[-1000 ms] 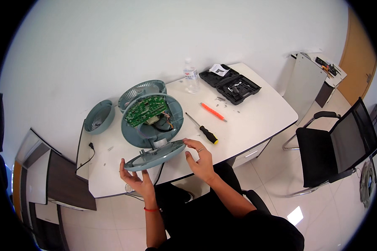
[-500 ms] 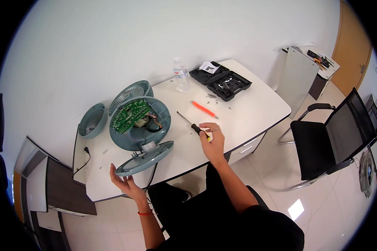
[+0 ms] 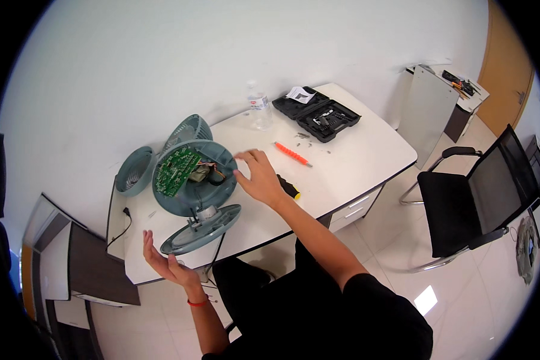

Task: The person disassembles a teal-colored fan, removes the back cover, and uses a screwdriver to adjust components on the internal circuit board. They then reattach the back cover and secure it with screws.

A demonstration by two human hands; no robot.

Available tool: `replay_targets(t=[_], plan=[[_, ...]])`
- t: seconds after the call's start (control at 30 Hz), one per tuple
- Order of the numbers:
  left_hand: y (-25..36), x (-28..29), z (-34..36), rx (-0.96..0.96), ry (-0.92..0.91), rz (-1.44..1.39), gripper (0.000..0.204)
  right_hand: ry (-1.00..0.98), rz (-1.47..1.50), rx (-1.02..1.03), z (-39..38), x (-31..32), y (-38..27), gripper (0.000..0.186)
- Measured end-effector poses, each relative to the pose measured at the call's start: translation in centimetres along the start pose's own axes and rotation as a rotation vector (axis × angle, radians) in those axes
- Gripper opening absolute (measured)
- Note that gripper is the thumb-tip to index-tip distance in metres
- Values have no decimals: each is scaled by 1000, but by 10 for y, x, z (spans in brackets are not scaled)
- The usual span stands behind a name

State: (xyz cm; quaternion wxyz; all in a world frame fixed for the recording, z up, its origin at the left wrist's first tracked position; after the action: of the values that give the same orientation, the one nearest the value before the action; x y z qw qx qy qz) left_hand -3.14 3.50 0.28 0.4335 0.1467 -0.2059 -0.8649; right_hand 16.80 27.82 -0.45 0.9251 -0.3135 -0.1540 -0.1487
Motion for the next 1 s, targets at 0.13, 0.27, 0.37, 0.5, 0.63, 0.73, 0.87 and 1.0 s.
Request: replay_targets(t=[0.13, 0.27, 0.37, 0.5, 0.63, 0.73, 0.87, 1.0], plan=[[25, -23, 39, -90, -310, 130, 31, -33, 189, -39, 28, -44, 28, 54], [47, -43, 55, 15, -515, 234, 28, -93, 309, -233, 31, -58, 38, 49], [79, -71, 40, -117, -676, 317, 26, -170, 313, -222, 24, -69, 45, 41], [83, -84, 10, -236, -764, 390, 29, -72, 332, -184, 17, -66, 43, 34], [46, -48, 4, -249, -687, 431, 34, -45, 391, -215, 11, -67, 50, 34], [50, -24, 6, -348, -464, 508, 35, -66, 499, -291, 10, -69, 51, 31], [87, -56, -14, -104, -299, -64, 34, -74, 523, -265, 6, -81, 45, 27], [29, -153, -21, 310, -177, -360, 31, -76, 494, -301, 2, -73, 49, 25]])
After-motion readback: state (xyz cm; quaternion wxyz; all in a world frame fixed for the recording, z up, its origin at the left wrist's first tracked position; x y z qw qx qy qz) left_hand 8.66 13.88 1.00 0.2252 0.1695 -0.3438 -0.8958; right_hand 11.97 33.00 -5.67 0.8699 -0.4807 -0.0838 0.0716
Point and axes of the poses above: each hand's wrist, its own z-axis towards the middle knuckle, its own x-axis out of the back of the hand, y = z × x, the point moved 7 cm from there along z, towards the middle knuckle, and after that the axes turned 6 degrees about -z, right-handed, at the moved point
